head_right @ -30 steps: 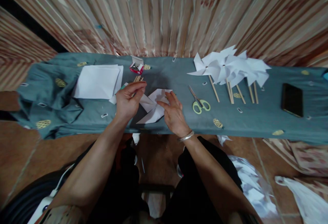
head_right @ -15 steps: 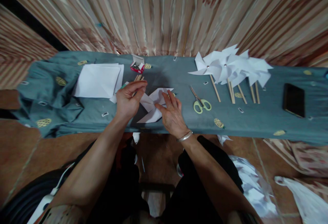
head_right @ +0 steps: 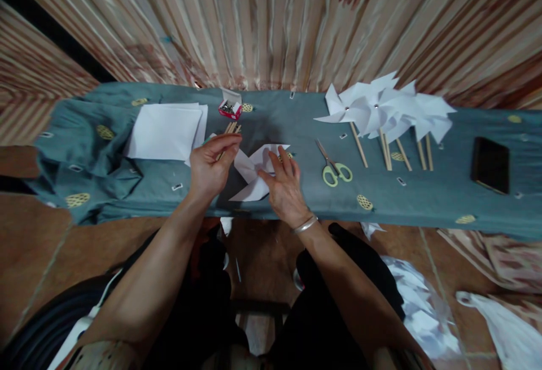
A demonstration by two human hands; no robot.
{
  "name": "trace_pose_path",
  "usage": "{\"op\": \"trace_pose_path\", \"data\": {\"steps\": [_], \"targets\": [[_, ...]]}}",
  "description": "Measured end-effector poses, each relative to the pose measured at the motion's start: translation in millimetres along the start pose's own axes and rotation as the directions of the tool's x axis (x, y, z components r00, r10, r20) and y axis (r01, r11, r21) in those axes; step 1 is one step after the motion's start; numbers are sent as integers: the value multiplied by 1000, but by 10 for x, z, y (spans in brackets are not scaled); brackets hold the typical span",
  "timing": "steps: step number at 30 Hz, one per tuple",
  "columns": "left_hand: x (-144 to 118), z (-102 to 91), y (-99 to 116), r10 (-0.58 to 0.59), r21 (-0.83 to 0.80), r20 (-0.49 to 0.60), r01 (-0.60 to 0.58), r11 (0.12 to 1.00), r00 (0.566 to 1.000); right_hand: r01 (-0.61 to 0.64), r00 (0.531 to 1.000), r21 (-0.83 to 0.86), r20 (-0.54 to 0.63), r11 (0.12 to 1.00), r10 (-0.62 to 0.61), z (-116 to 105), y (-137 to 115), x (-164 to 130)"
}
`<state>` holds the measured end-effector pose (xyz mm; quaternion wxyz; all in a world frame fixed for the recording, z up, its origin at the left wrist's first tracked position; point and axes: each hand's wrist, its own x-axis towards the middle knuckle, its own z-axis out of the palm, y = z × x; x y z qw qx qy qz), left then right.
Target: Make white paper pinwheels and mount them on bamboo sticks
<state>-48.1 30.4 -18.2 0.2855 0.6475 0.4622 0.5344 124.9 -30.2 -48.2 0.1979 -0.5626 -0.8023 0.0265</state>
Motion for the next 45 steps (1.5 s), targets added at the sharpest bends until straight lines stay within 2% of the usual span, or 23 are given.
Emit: {"op": "trace_pose_path", "data": {"steps": [5, 14, 22, 27, 35, 45], "targets": [[-11, 15, -2, 12, 3, 6, -12, 1000, 1000, 3, 1000, -25, -2, 1000, -3, 4, -80, -3], [11, 72, -8, 5, 18, 16, -5, 1000, 1000, -110, 994, 214, 35, 971, 105, -3, 172, -26], [26, 88, -4, 2, 19, 26, -2, 1000, 1000, -127, 990, 341, -15, 931, 141, 32, 240, 10], [21, 76, -12, 1, 15, 12, -1, 1000, 1000, -136, 990, 218, -14, 966, 142, -31, 208, 8], [18, 58, -4, -7, 26, 16, 6, 1000, 1000, -58, 998, 49, 4, 997, 57, -50, 117, -33], [-4, 50, 16, 19, 34, 25, -20, 999, 999, -53, 998, 26, -17, 998, 53, 8, 125, 27]]}}
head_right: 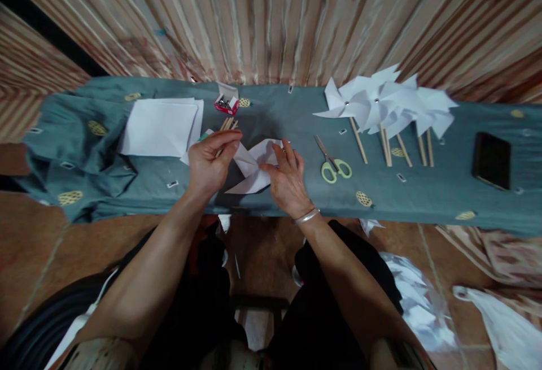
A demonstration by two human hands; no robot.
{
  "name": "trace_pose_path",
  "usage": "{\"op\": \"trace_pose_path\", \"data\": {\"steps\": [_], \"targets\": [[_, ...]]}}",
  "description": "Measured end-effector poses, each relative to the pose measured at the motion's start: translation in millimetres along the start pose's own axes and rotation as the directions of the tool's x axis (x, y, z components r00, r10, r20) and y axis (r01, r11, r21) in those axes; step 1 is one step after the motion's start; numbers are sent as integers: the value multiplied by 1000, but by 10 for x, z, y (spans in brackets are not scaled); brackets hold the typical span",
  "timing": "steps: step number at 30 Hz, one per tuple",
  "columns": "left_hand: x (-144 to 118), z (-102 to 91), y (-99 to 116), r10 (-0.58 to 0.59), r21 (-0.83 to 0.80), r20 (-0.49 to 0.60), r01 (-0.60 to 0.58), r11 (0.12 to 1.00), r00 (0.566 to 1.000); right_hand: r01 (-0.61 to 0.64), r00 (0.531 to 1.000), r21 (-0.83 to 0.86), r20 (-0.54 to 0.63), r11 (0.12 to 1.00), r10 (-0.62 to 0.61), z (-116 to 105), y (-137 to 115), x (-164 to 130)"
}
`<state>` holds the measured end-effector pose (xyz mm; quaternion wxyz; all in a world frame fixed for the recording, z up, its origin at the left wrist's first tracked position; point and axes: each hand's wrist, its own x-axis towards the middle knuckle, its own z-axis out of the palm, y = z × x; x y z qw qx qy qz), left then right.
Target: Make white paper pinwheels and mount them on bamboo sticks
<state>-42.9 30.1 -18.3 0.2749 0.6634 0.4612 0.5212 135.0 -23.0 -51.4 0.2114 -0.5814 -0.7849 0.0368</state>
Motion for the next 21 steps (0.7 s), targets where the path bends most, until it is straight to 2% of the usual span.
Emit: {"op": "trace_pose_path", "data": {"steps": [12, 21], "targets": [[-30, -18, -7, -22, -4, -9, 22, 1000, 1000, 42, 999, -17, 17, 999, -41, 16, -129, 25], [11, 42, -20, -15, 1, 4, 15, 1000, 1000, -90, 995, 125, 45, 988, 85, 17, 64, 0]]}}
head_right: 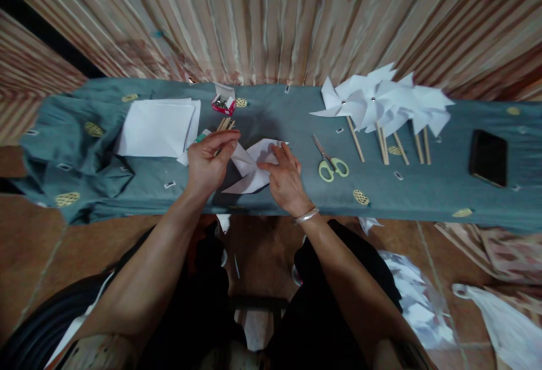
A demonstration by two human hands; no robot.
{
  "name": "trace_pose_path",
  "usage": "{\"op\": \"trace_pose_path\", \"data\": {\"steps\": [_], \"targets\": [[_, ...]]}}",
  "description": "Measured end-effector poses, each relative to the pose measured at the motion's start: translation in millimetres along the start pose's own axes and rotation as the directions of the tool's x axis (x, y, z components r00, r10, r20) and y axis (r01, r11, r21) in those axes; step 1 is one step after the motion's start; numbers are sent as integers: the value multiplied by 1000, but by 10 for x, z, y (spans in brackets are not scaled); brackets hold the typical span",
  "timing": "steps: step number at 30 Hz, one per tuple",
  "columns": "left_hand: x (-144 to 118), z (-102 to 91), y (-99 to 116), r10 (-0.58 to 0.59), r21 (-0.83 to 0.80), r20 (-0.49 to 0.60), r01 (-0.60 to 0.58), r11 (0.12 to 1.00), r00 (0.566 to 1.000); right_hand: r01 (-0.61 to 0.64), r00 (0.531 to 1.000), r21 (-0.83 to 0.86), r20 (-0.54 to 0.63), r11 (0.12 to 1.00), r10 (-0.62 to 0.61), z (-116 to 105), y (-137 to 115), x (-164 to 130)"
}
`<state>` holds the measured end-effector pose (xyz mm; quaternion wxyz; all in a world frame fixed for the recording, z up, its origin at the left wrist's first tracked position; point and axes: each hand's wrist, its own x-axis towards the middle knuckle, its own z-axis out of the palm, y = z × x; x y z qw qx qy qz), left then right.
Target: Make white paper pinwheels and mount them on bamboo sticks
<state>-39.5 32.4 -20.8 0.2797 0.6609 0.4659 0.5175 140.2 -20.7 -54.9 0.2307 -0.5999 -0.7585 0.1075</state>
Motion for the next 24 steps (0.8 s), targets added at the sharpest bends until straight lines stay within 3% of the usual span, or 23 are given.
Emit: {"op": "trace_pose_path", "data": {"steps": [9, 14, 24], "targets": [[17, 5, -20, -2, 5, 20, 2, 1000, 1000, 9, 1000, 154, -29, 988, -4, 69, 97, 73], [9, -18, -7, -7, 5, 6, 7, 1000, 1000, 0, 1000, 48, -19, 999, 1, -7, -5, 41], [-9, -34, 13, -5, 7, 3, 5, 1000, 1000, 97, 995, -146, 11, 985, -96, 1, -160, 11]]}}
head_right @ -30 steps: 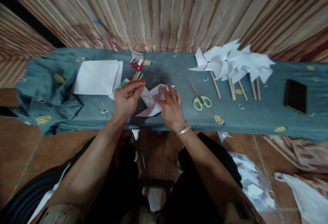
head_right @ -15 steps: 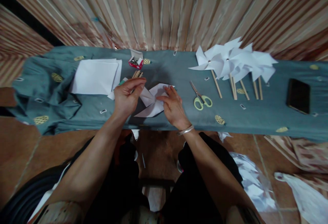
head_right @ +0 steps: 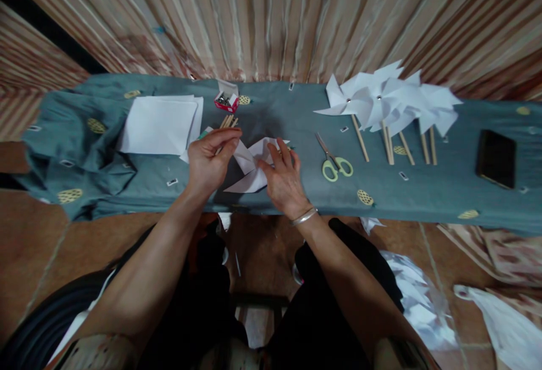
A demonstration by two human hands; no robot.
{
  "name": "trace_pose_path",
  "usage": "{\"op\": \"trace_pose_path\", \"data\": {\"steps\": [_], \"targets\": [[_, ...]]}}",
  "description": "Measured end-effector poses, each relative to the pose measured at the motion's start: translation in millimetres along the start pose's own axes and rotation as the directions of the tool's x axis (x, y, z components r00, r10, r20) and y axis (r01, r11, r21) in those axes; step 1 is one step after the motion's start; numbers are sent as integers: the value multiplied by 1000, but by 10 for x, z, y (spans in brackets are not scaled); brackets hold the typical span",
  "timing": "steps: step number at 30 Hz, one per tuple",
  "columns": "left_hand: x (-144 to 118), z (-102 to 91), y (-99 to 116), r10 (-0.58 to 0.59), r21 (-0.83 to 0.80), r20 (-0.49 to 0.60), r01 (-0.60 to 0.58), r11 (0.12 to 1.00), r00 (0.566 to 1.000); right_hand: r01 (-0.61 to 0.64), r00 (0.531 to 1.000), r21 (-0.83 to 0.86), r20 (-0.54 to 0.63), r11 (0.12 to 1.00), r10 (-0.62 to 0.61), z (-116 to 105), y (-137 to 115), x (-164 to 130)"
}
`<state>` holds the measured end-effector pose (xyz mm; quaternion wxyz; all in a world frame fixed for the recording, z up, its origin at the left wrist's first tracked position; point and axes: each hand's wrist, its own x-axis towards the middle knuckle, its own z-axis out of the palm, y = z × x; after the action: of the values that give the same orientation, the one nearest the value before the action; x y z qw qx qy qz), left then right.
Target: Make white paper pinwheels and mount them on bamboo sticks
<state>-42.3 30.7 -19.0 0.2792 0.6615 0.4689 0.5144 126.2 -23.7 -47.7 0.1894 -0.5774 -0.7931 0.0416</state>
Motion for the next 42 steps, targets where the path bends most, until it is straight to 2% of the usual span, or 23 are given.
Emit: {"op": "trace_pose_path", "data": {"steps": [4, 7, 15, 20, 24, 32, 38, 42], "targets": [[-14, 13, 6, 7, -14, 3, -7, 1000, 1000, 37, 999, -59, 15, 998, -36, 1, -74, 10], [-22, 28, 0, 14, -14, 0, -14, 1000, 1000, 29, 999, -41, 17, 999, -28, 0, -60, 19], [8, 25, -28, -2, -18, -13, 2, 1000, 1000, -79, 996, 138, 39, 987, 74, -26, 101, 63], [26, 35, -39, 10, -28, -19, -11, 1000, 1000, -89, 996, 289, 3, 953, 92, 47, 173, 99], [36, 50, -44, 17, -40, -24, -18, 999, 1000, -83, 995, 338, -32, 937, 99, 67, 208, 118], [36, 71, -28, 22, -26, 4, -22, 999, 1000, -39, 999, 181, -27, 983, 44, -67, 132, 8], [24, 90, -25, 21, -2, 25, -21, 1000, 999, 40, 999, 59, -15, 997, -39, -59, 69, -10], [5, 92, -11, 35, -4, 30, -35, 999, 999, 49, 999, 39, -24, 998, -48, -37, 22, 4]]}}
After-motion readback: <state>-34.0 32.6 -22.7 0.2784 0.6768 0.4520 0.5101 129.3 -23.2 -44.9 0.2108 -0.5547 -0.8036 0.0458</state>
